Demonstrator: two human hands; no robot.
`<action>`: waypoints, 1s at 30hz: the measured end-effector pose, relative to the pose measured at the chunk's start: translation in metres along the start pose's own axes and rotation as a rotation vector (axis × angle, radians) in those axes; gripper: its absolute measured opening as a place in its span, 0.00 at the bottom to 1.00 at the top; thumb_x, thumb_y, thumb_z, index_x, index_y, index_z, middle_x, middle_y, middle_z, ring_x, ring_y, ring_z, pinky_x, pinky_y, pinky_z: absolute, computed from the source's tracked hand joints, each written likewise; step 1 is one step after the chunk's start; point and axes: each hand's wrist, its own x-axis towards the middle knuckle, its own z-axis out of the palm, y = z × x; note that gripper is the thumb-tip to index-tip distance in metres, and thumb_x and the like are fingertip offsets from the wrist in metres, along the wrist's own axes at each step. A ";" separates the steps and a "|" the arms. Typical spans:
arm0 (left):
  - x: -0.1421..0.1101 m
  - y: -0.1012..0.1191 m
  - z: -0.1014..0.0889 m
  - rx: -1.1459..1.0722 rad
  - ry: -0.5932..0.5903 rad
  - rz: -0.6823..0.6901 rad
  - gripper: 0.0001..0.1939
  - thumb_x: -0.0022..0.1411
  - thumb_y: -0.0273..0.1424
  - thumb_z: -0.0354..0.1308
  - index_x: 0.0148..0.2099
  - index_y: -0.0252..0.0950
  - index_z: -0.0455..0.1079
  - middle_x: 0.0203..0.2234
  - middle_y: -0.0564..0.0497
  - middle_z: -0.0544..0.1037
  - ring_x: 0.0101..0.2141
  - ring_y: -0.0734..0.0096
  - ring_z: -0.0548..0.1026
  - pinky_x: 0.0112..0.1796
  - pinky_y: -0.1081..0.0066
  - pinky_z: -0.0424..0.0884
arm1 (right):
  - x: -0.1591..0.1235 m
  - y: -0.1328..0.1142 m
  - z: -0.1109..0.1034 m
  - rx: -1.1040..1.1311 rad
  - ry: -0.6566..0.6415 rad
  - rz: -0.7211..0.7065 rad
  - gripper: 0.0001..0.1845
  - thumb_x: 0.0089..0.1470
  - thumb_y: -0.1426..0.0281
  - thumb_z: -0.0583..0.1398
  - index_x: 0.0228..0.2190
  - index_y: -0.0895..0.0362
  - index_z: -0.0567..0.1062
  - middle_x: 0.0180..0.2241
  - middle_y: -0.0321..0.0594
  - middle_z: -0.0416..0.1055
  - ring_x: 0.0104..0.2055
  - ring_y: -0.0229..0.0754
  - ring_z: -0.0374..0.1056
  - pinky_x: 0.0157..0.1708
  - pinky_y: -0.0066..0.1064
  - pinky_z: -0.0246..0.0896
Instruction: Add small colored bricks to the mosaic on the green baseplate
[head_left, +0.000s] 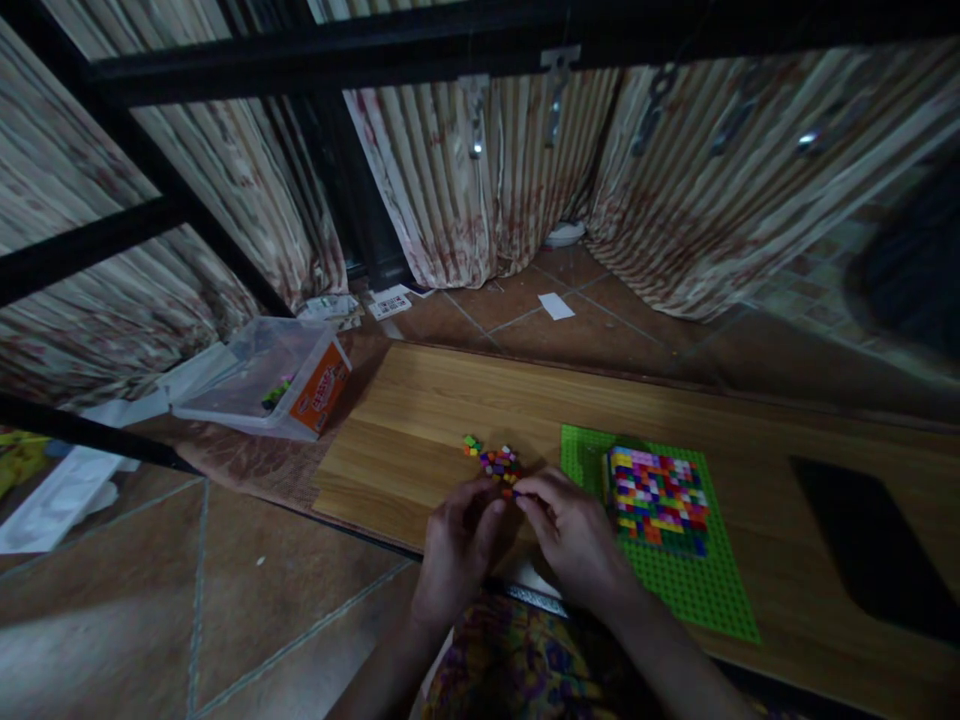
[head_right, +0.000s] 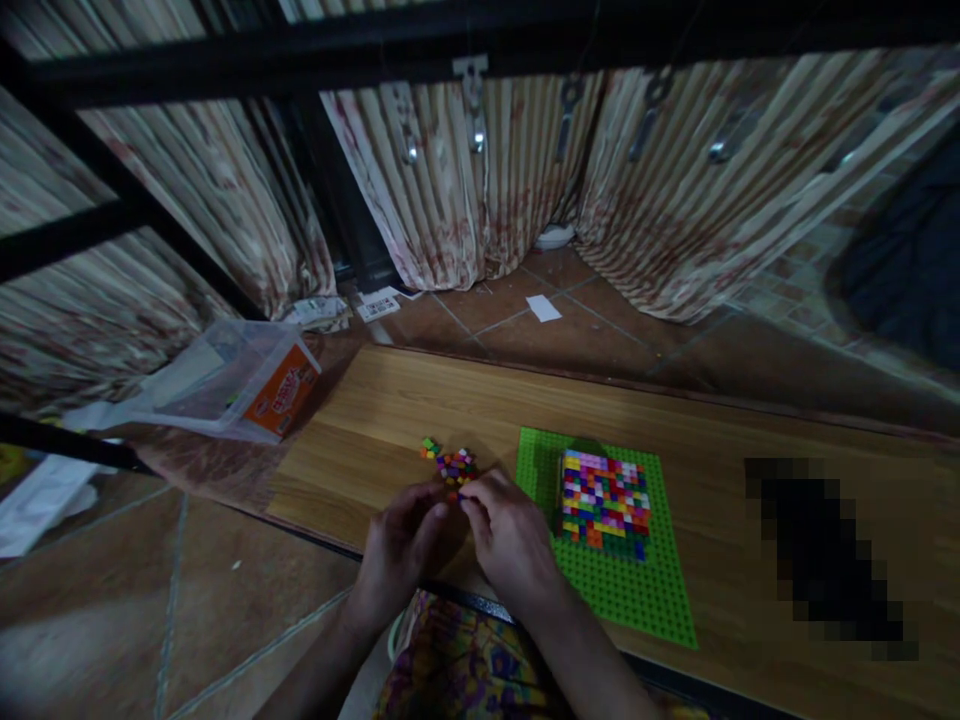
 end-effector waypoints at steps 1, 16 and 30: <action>-0.005 0.002 0.001 -0.083 -0.024 -0.048 0.09 0.62 0.35 0.56 0.43 0.37 0.72 0.34 0.51 0.77 0.36 0.70 0.75 0.38 0.73 0.70 | -0.006 -0.004 0.000 0.031 -0.020 0.006 0.09 0.59 0.73 0.53 0.34 0.54 0.74 0.34 0.38 0.71 0.37 0.39 0.68 0.38 0.29 0.60; -0.025 0.020 0.009 -0.640 -0.078 -0.353 0.12 0.56 0.37 0.63 0.35 0.33 0.68 0.22 0.56 0.71 0.23 0.79 0.67 0.27 0.78 0.64 | -0.035 -0.020 0.007 0.803 -0.075 0.425 0.10 0.51 0.61 0.62 0.31 0.54 0.76 0.29 0.35 0.75 0.31 0.39 0.71 0.31 0.28 0.68; -0.020 0.009 0.005 -0.411 -0.075 -0.270 0.12 0.57 0.38 0.60 0.34 0.33 0.69 0.23 0.55 0.70 0.23 0.78 0.66 0.26 0.78 0.64 | -0.028 -0.002 0.011 0.536 0.086 0.309 0.10 0.52 0.63 0.61 0.32 0.56 0.78 0.29 0.38 0.76 0.33 0.41 0.71 0.34 0.30 0.65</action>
